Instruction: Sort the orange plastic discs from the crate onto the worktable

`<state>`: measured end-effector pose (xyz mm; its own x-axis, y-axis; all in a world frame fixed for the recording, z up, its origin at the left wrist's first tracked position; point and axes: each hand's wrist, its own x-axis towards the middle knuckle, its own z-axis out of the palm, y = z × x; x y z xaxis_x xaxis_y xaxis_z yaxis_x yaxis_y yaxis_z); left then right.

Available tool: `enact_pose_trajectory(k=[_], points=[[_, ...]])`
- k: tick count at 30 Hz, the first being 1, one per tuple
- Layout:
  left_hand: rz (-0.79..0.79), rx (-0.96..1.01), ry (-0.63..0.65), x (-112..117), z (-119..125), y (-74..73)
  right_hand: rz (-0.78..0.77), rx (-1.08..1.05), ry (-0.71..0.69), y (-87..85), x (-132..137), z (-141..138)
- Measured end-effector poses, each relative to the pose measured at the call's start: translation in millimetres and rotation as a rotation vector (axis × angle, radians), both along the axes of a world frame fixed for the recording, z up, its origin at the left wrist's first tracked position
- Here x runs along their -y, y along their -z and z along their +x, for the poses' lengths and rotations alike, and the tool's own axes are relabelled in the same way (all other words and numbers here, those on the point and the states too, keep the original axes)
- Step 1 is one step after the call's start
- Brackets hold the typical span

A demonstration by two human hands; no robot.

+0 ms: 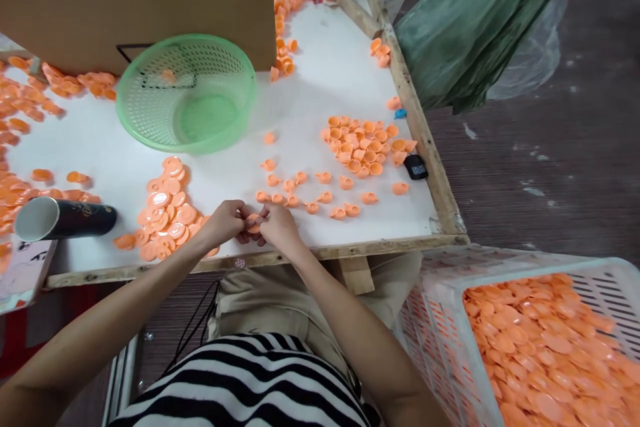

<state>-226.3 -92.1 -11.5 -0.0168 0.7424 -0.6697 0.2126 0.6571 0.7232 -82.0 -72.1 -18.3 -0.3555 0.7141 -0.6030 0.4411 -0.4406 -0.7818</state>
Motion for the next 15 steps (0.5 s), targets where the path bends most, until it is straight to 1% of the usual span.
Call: enact_pose_trajectory(k=[3, 5, 8, 10, 11, 12, 13, 14, 15], points=[[-0.036, -0.005, -0.01, -3.2, -1.1, -2.9, -0.017, 0.033, 0.003, -3.9, -2.3, -0.7], [-0.027, -0.001, 0.003, -3.1, -0.9, -4.8, 0.012, 0.043, -0.002, -4.3, -1.4, -2.6], [0.04, -0.024, 0.016, 0.4, 4.0, -5.2, 0.094, 0.025, -0.006, -3.1, 1.6, -6.1], [0.138, -0.043, 0.043, 5.5, 9.7, -4.8, 0.171, 0.032, 0.012, -5.1, 4.1, -0.9], [0.207, -0.056, 0.069, 8.9, 11.8, -5.3, 0.22, 0.043, 0.034, -8.0, 6.3, 7.7], [0.283, -0.079, 0.102, 13.0, 12.6, -6.7, 0.284, 0.063, 0.067, -12.3, 9.7, 21.9], [0.362, -0.12, 0.136, 17.3, 11.1, -8.9, 0.366, 0.098, 0.109, -18.1, 14.8, 42.6], [0.433, -0.183, 0.165, 21.8, 7.0, -12.1, 0.457, 0.148, 0.165, -25.2, 21.8, 69.8], [0.488, -0.263, 0.183, 26.1, -0.1, -15.8, 0.567, 0.229, 0.23, -33.2, 30.7, 102.8]])
